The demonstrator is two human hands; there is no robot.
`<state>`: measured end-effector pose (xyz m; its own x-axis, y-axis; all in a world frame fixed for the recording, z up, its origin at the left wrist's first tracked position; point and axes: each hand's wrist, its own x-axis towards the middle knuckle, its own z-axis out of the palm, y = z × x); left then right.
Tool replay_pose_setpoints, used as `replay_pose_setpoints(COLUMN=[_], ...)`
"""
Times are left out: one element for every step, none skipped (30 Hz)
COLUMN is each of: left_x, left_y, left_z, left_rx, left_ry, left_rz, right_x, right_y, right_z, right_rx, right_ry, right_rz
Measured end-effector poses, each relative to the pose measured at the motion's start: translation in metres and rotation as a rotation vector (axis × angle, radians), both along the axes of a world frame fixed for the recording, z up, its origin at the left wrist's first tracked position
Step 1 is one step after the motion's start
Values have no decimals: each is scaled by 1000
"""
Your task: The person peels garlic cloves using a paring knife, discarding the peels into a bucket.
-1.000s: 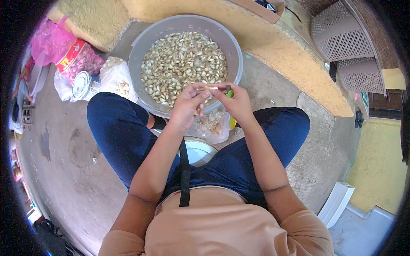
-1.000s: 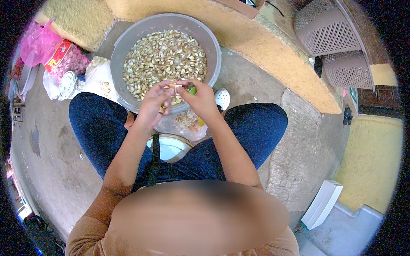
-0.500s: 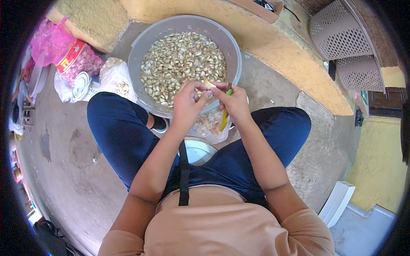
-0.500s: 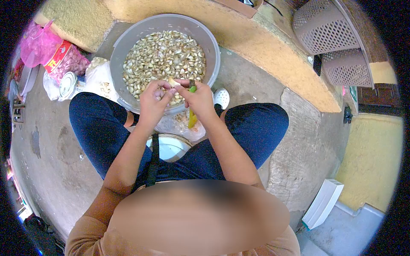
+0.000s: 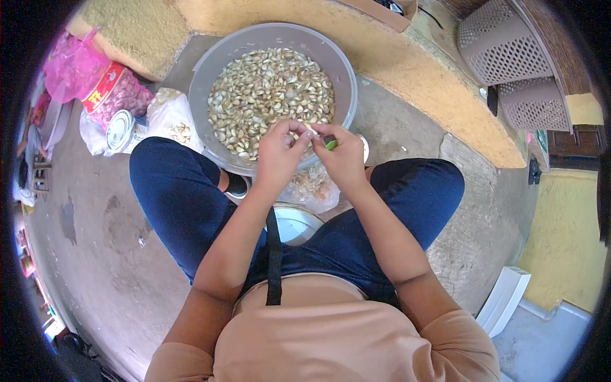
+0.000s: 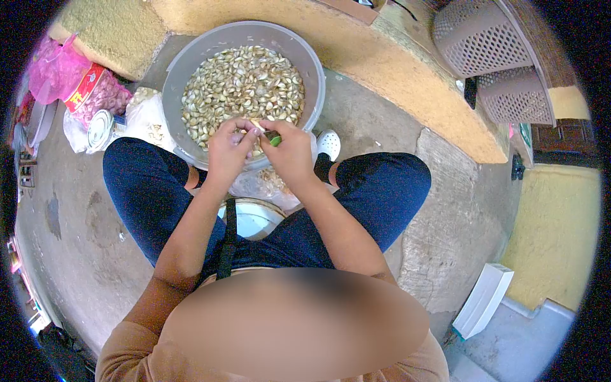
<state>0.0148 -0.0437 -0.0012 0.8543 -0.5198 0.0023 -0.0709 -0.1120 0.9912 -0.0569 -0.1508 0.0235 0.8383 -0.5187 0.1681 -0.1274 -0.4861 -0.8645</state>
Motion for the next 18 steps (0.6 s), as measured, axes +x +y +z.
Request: replay_pose_setpoints(left_x=[-2, -2, -2, -1, 0, 1, 2, 2, 2, 1, 1, 2, 4, 5, 6, 6, 7, 7], left_y=[0, 0, 0, 0, 1, 1, 3, 3, 3, 3, 4, 4, 6, 7, 7, 8, 8, 8], left_z=[5, 8, 7, 5, 3, 2, 1, 1, 2, 4, 7, 10, 13, 14, 13, 9, 7, 7], left_rx=[-16, -31, -33, -35, -37, -22, -6, 9, 9, 10, 10, 25, 40, 55, 35, 14, -6, -22], left_ry=[88, 175, 157, 139, 121, 115, 110, 104, 138, 171, 205, 246, 287, 327, 337, 348, 358, 371], left_rz=[-4, -7, -14, -21, -28, -53, -78, -104, -118, -131, -144, -178, -213, -247, -265, -283, -303, -324], right_x=[0, 0, 0, 0, 0, -1, -1, -1, -1, 0, 1, 1, 2, 2, 3, 3, 4, 4], right_y=[0, 0, 0, 0, 0, 1, 2, 3, 2, 0, -2, -3, -4, -5, -6, -6, -7, -9], right_z=[-2, -3, -4, -5, -6, -4, 0, 3, 1, -3, -5, -3, 1, 3, 2, 1, 1, 0], right_rx=[-6, -12, -19, -27, -34, -3, 28, 59, 139, 219, 299, 394, 489, 583, 635, 688, 741, 726], right_ry=[-28, -57, -58, -59, -60, -24, 13, 48, 84, 120, 156, 157, 158, 159, 156, 153, 150, 152], right_rz=[5, 10, 12, 15, 17, 0, -18, -37, -52, -67, -82, -85, -88, -91, -89, -88, -88, -76])
